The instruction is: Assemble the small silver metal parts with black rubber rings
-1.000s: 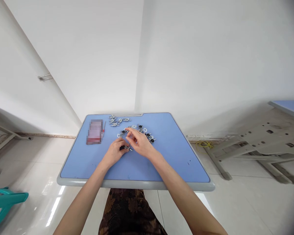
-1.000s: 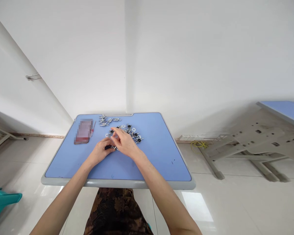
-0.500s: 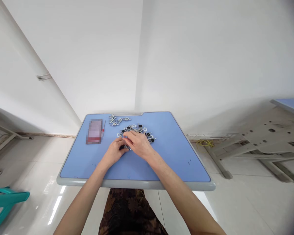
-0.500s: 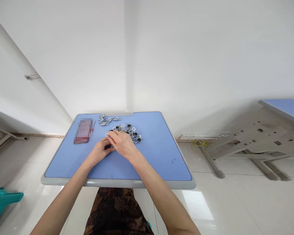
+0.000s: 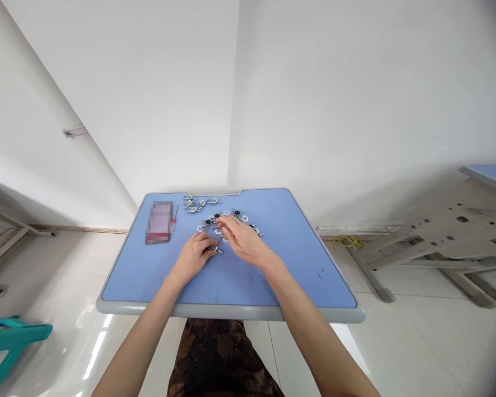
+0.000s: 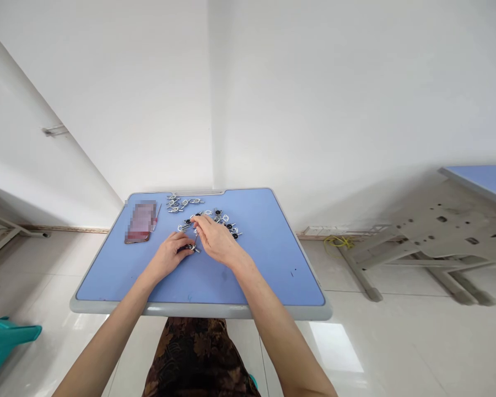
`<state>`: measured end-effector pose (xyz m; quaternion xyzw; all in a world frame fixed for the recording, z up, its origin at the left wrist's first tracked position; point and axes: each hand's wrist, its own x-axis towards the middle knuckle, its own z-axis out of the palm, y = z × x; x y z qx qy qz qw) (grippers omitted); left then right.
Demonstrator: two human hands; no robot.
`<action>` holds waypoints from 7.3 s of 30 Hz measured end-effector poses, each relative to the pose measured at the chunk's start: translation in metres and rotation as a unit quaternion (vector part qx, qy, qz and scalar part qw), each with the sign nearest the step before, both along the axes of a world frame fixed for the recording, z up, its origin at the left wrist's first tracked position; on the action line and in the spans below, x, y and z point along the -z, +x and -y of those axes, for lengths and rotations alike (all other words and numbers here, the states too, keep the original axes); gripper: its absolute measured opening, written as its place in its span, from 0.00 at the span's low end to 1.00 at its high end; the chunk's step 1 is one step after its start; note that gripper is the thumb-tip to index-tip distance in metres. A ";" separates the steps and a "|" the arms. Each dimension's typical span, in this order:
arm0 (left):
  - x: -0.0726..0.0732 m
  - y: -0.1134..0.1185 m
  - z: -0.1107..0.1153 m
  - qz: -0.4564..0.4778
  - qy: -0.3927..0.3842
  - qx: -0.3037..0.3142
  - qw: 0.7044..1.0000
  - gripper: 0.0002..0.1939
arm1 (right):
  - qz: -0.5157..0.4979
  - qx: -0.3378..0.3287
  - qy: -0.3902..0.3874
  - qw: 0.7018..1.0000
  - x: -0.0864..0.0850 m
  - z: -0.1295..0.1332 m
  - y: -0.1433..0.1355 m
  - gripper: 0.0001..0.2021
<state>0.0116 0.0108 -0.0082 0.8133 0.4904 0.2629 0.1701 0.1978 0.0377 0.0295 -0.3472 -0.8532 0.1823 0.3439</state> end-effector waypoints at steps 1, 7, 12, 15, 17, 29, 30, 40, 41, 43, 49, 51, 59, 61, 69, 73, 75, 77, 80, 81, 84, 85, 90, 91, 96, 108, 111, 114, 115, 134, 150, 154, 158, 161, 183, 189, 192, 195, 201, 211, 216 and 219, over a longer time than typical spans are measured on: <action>0.000 0.000 0.000 0.005 0.001 0.003 1.000 0.09 | -0.014 -0.010 -0.008 1.000 0.000 -0.001 -0.001 0.14; 0.003 0.000 -0.001 0.008 0.011 0.021 1.000 0.08 | -0.063 0.024 0.014 0.998 0.006 -0.004 -0.018 0.05; 0.005 0.002 -0.001 -0.006 0.037 0.038 0.999 0.11 | -0.049 0.058 0.034 0.997 0.009 -0.001 -0.027 0.06; 0.006 0.002 -0.003 0.002 0.036 0.046 0.998 0.10 | -0.068 0.084 0.017 0.994 0.008 -0.002 -0.027 0.06; 0.004 0.001 -0.003 0.034 0.011 0.052 0.998 0.08 | -0.074 0.095 0.001 0.993 0.004 -0.004 -0.027 0.07; -0.002 -0.004 -0.003 0.222 -0.168 0.105 0.955 0.12 | -0.023 0.123 -0.023 0.992 -0.025 -0.012 -0.028 0.12; -0.003 -0.003 -0.002 0.217 -0.164 0.107 0.957 0.11 | -0.022 0.124 -0.019 0.992 -0.025 -0.012 -0.028 0.12; -0.002 0.003 -0.002 0.099 -0.049 0.074 0.991 0.07 | -0.014 0.104 -0.015 0.994 -0.007 -0.010 -0.025 0.12; 0.000 0.004 -0.003 0.084 -0.033 0.073 0.993 0.07 | -0.015 0.098 -0.020 0.995 -0.005 -0.010 -0.024 0.11; 0.003 0.004 -0.003 0.061 -0.007 0.072 0.996 0.07 | -0.021 0.090 -0.029 0.995 -0.001 -0.010 -0.022 0.11; 0.007 0.004 -0.003 0.051 0.017 0.065 0.996 0.07 | -0.041 0.036 -0.039 0.998 0.003 -0.009 -0.014 0.05; 0.006 0.004 -0.003 0.050 0.015 0.062 0.997 0.07 | -0.034 -0.002 -0.019 0.999 0.001 -0.006 -0.011 0.04; 0.005 0.003 -0.002 0.063 -0.007 0.056 0.996 0.07 | -0.003 -0.070 -0.061 0.996 -0.012 0.001 0.007 0.17; 0.006 0.003 -0.002 0.065 -0.008 0.054 0.996 0.07 | -0.010 -0.069 -0.074 0.995 -0.013 0.000 0.009 0.14; 0.006 0.004 -0.001 0.051 -0.001 0.046 0.998 0.08 | -0.010 0.022 -0.042 0.999 -0.001 -0.001 -0.003 0.11; 0.007 0.005 -0.002 0.051 0.004 0.051 0.997 0.09 | 0.024 0.072 0.032 0.997 0.006 -0.001 -0.012 0.16; 0.007 0.005 -0.002 0.053 0.008 0.053 0.997 0.09 | 0.023 0.083 0.041 0.995 0.007 -0.001 -0.016 0.18; 0.007 0.005 -0.002 0.054 0.010 0.057 0.997 0.10 | 0.009 0.082 0.022 0.996 0.008 -0.001 -0.017 0.16; 0.008 0.006 -0.003 0.052 0.014 0.055 0.997 0.09 | -0.020 0.046 -0.041 0.998 0.007 -0.001 -0.017 0.11; 0.009 0.006 -0.003 0.050 0.014 0.051 0.997 0.09 | -0.028 0.026 -0.064 0.997 0.006 -0.001 -0.016 0.10; 0.009 0.008 -0.005 0.048 0.005 0.032 0.998 0.08 | -0.046 -0.008 -0.119 0.992 0.003 -0.002 -0.011 0.13; 0.008 0.009 -0.006 0.047 0.000 0.028 0.999 0.08 | -0.047 -0.009 -0.133 0.990 0.002 -0.003 -0.008 0.14; -0.001 0.014 -0.010 0.020 -0.027 0.023 0.999 0.06 | -0.044 -0.035 -0.232 0.971 -0.007 -0.007 0.012 0.18; -0.003 0.015 -0.011 0.015 -0.031 0.024 0.999 0.06 | -0.047 -0.048 -0.251 0.966 -0.009 -0.007 0.016 0.18; -0.007 0.012 -0.013 0.010 -0.039 0.033 0.999 0.06 | -0.022 -0.055 -0.257 0.965 -0.014 -0.006 0.024 0.16; 0.009 0.011 -0.016 0.053 -0.025 0.066 0.996 0.06 | -0.006 0.070 0.001 0.998 0.008 -0.012 -0.007 0.21; 0.010 0.012 -0.017 0.051 -0.025 0.077 0.995 0.08 | -0.014 0.101 0.028 0.994 0.013 -0.011 -0.014 0.23; 0.009 0.011 -0.017 0.055 -0.028 0.081 0.995 0.08 | -0.035 0.093 0.004 0.995 0.013 -0.009 -0.015 0.19; 0.009 0.011 -0.017 0.059 -0.029 0.083 0.994 0.08 | -0.041 0.082 -0.013 0.996 0.012 -0.008 -0.014 0.16; 0.007 0.013 -0.017 0.084 -0.034 0.067 0.994 0.06 | -0.054 -0.089 -0.202 0.974 -0.012 -0.004 0.012 0.09; 0.005 0.011 -0.013 0.072 -0.029 0.047 0.996 0.06 | -0.092 0.003 -0.167 0.982 -0.006 -0.006 0.008 0.07; 0.001 0.011 -0.012 0.080 -0.038 0.049 0.995 0.05 | -0.096 -0.002 -0.157 0.983 -0.002 -0.005 0.006 0.06; 0.000 0.012 -0.012 0.089 -0.039 0.053 0.994 0.05 | -0.097 -0.016 -0.158 0.982 -0.001 -0.005 0.006 0.10; 0.000 0.013 -0.013 0.092 -0.039 0.051 0.994 0.05 | -0.076 -0.028 -0.161 0.984 -0.004 -0.005 0.010 0.16; 0.002 0.011 -0.013 0.080 -0.043 0.051 0.995 0.05 | -0.050 -0.003 -0.145 0.988 -0.006 -0.004 0.008 0.11; 0.000 0.011 -0.012 0.081 -0.046 0.056 0.994 0.06 | -0.060 -0.032 -0.183 0.981 -0.007 -0.005 0.013 0.14; -0.001 0.011 -0.012 0.084 -0.045 0.056 0.994 0.06 | -0.059 -0.038 -0.183 0.981 -0.008 -0.004 0.015 0.13; -0.002 0.011 -0.011 0.084 -0.047 0.051 0.994 0.06 | -0.042 -0.028 -0.157 0.986 -0.009 -0.004 0.015 0.12; 0.000 0.011 -0.012 0.079 -0.045 0.042 0.995 0.06 | 0.005 0.057 -0.072 0.996 -0.005 -0.003 0.007 0.08; 0.000 0.010 -0.013 0.088 -0.048 0.053 0.993 0.07 | -0.028 -0.017 -0.166 0.986 -0.010 0.003 0.006 0.14; 0.001 0.011 -0.014 0.083 -0.040 0.056 0.994 0.06 | -0.031 0.003 -0.111 0.993 -0.002 -0.003 0.004 0.12; 0.002 0.011 -0.014 0.082 -0.040 0.056 0.994 0.06 | -0.005 0.035 -0.036 0.999 0.000 -0.004 0.003 0.08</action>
